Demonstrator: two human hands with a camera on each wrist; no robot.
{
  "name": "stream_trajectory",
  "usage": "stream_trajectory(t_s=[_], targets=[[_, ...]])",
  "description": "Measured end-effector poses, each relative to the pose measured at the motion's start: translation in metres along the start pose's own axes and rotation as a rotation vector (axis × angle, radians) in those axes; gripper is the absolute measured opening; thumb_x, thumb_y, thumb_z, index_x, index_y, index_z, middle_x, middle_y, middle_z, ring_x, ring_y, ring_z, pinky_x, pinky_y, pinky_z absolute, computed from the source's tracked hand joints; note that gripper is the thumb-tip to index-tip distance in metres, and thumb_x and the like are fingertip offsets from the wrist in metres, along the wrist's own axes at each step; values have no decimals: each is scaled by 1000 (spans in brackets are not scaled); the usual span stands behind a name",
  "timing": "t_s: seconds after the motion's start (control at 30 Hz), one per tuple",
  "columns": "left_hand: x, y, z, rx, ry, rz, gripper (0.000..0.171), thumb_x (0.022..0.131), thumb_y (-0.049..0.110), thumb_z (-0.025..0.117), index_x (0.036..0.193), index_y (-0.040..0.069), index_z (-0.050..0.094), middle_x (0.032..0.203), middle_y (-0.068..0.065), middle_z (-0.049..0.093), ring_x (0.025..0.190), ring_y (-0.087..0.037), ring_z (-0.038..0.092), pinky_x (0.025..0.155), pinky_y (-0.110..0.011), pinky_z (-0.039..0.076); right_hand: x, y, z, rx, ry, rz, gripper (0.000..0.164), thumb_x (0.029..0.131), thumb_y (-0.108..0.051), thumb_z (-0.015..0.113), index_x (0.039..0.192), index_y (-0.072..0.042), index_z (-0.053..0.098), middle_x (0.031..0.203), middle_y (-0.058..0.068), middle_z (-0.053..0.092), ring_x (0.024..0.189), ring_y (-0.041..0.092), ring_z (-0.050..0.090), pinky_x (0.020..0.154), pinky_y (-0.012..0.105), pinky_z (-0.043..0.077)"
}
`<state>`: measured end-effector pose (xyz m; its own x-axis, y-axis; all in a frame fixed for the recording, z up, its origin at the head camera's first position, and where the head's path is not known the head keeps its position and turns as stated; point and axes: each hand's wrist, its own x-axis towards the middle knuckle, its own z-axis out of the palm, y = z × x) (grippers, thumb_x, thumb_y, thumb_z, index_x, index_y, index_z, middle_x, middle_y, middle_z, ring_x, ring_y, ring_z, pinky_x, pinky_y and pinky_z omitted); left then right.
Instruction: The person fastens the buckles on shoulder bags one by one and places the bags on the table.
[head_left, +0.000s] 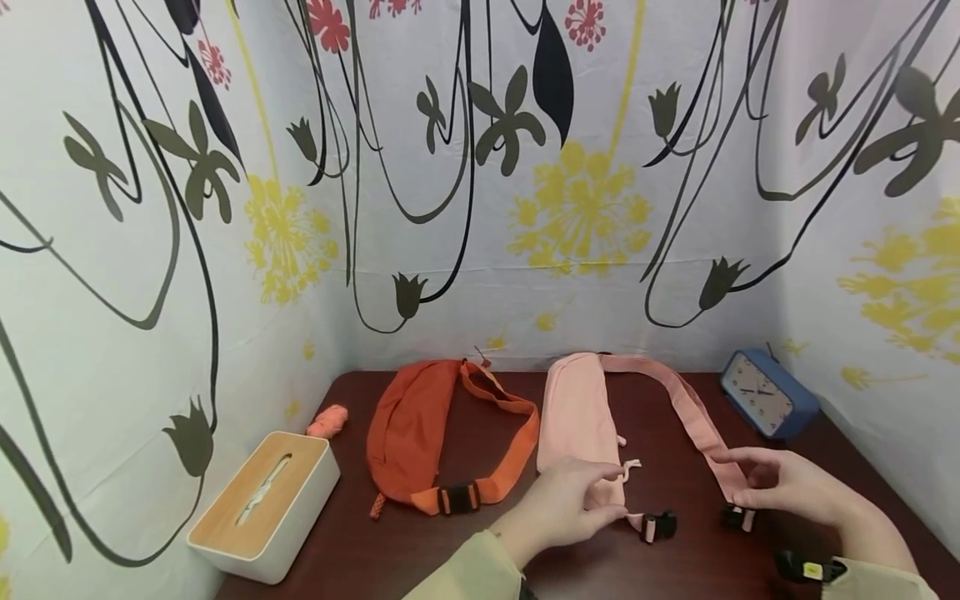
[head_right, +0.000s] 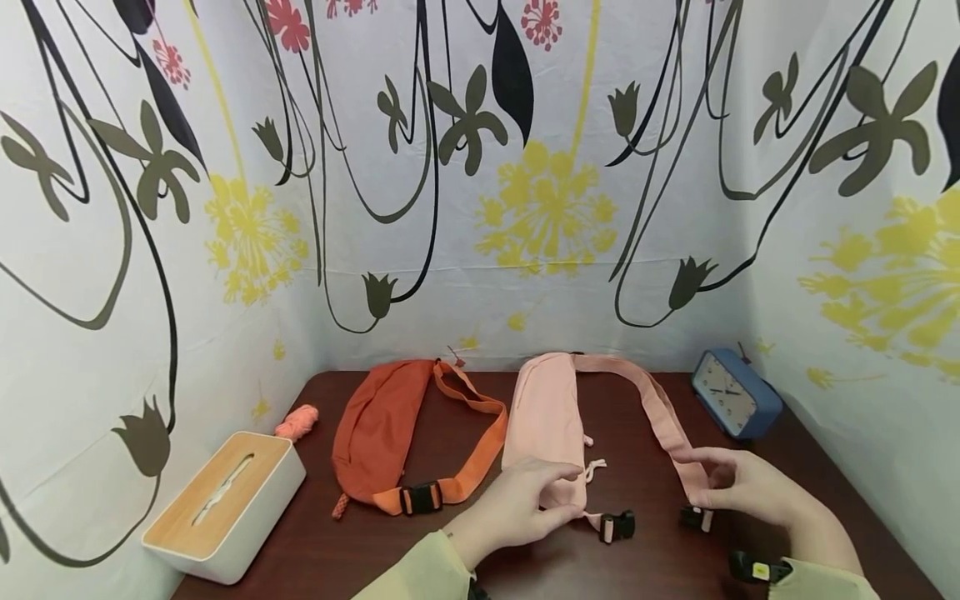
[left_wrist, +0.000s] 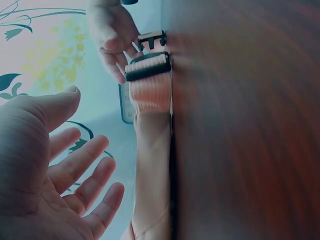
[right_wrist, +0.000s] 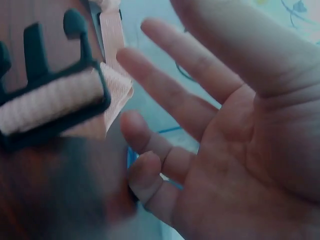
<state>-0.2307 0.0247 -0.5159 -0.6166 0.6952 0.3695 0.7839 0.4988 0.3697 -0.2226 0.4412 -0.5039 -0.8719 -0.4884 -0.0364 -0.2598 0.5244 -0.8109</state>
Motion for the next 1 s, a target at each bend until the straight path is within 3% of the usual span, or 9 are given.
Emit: stream_trajectory(t_s=[0.1, 0.17, 0.3, 0.4, 0.43, 0.67, 0.87, 1.0], targets=[[6, 4, 6, -16, -28, 0, 52, 106, 48, 71, 152, 24, 66, 142, 11, 75, 132, -4, 69, 114, -20, 50, -3, 14, -1, 145, -93, -106, 57, 105, 6, 65, 153, -23, 62, 100, 10, 80, 86, 22, 81, 77, 28, 60], [10, 6, 9, -16, -46, -2, 54, 106, 50, 71, 154, 26, 64, 140, 12, 76, 133, -4, 68, 114, -19, 50, -4, 23, -1, 197, -139, -141, 57, 103, 10, 64, 154, -15, 61, 106, 7, 80, 89, 19, 79, 77, 29, 61], [17, 12, 15, -12, -68, 21, 56, 105, 49, 73, 155, 24, 63, 98, 17, 80, 119, 0, 72, 111, -13, 48, -5, 33, -1, 151, -140, -95, 50, 102, 5, 70, 150, -5, 63, 128, -19, 76, 104, -3, 70, 79, 22, 57], [22, 15, 20, -21, -87, 38, 56, 103, 46, 77, 152, 21, 65, 65, 18, 62, 107, 3, 74, 106, -7, 45, -5, 36, 0, 117, -139, -51, 45, 102, 1, 72, 146, 2, 64, 136, -28, 71, 115, -12, 65, 84, 18, 55], [22, 15, 21, -26, -97, 37, 56, 103, 46, 78, 151, 20, 66, 62, 18, 58, 104, 4, 74, 104, -5, 45, -4, 36, 0, 115, -142, -41, 44, 102, 1, 72, 145, 4, 64, 136, -28, 71, 117, -12, 65, 85, 17, 55], [22, 13, 27, -51, -137, -23, 55, 99, 52, 80, 145, 24, 71, 65, 20, 54, 97, 11, 67, 96, -4, 46, -2, 39, 2, 130, -150, -61, 34, 101, 3, 73, 135, 5, 69, 127, -22, 77, 112, -11, 68, 84, 18, 56], [22, 5, 36, -47, -67, 48, 44, 97, 49, 84, 130, 20, 80, 68, 15, 56, 82, 10, 58, 99, -5, 45, -1, 41, 7, 132, -110, -20, 26, 101, 1, 74, 124, 10, 67, 109, -17, 77, 93, -3, 69, 75, 23, 56], [20, 0, 41, -53, -40, 65, 34, 96, 48, 85, 119, 23, 84, 73, 15, 62, 84, 11, 55, 102, -8, 43, 0, 40, 11, 124, -54, 11, 19, 100, -3, 76, 113, 8, 67, 95, -15, 76, 82, 0, 69, 70, 25, 54]])
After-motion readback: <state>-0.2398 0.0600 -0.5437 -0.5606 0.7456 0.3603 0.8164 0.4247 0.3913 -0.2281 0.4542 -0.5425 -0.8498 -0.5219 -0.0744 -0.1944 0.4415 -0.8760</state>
